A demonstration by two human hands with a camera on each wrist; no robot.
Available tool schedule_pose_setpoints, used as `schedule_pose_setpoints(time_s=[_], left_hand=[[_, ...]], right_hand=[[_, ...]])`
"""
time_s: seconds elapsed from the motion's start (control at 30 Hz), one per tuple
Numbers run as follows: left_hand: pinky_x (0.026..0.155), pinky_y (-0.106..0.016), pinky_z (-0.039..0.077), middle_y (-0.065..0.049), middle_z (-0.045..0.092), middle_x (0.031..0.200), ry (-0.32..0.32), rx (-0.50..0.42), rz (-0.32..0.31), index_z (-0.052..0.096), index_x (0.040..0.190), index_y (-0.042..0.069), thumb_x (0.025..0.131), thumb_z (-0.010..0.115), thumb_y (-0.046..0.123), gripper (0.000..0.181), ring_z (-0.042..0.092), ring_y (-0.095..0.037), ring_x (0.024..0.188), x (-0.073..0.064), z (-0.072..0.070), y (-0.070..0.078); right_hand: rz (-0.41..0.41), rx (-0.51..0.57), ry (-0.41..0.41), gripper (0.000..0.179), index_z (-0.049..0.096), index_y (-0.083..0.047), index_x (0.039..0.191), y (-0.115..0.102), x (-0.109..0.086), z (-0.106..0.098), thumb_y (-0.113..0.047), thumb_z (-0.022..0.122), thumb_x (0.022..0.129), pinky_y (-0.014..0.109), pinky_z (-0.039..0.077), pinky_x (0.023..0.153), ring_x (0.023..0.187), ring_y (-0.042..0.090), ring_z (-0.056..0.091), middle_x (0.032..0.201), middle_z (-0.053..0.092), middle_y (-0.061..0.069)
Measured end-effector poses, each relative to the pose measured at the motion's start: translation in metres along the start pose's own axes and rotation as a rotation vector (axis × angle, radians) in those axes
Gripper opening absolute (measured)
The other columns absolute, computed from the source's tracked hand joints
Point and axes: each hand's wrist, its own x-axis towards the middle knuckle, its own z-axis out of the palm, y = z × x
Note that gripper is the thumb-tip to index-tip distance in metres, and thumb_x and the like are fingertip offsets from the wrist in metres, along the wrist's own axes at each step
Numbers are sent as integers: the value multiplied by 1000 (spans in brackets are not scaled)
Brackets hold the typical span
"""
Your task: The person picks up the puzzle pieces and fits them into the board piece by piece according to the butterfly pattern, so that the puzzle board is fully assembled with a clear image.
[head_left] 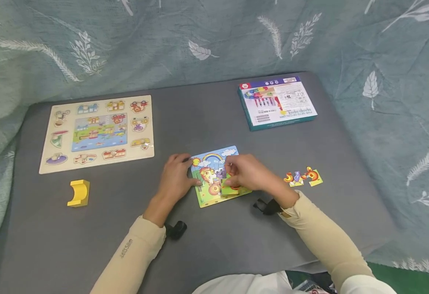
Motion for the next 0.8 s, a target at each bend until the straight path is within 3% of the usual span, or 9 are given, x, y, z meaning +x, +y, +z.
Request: schedule_pose_setpoints(time_s=[0.17, 0.33, 0.5, 0.8], left_hand=[[104, -53, 39, -14, 59, 129, 27, -8, 26, 63, 124, -2, 63, 89, 32, 74, 46, -34, 126, 1, 2, 1], [102, -57, 38, -13, 59, 130, 28, -14, 17, 63, 125, 0, 64, 88, 32, 73, 46, -33, 126, 0, 3, 0], [102, -57, 38, -12, 59, 130, 37, -20, 5, 63, 125, 1, 64, 89, 32, 73, 46, -33, 126, -1, 3, -1], [101, -56, 37, -11, 59, 131, 49, -27, 9, 64, 125, 1, 62, 89, 30, 73, 47, -32, 125, -1, 2, -3]], right_hand=[[-55, -58, -83, 30, 54, -14, 78, -18, 21, 29, -23, 83, 73, 22, 39, 57, 60, 7, 52, 65, 56, -5], [-73, -184, -34, 31, 55, -11, 78, -25, 29, 50, -22, 84, 72, 21, 38, 52, 57, 8, 51, 62, 54, -4], [-147, -280, 27, 35, 56, -10, 85, -27, 34, 56, -19, 86, 70, 22, 38, 51, 62, 13, 47, 75, 52, 1], [-232, -362, -94, 30, 56, -13, 92, -29, 46, 54, -17, 81, 77, 20, 37, 50, 63, 13, 48, 77, 50, 0]])
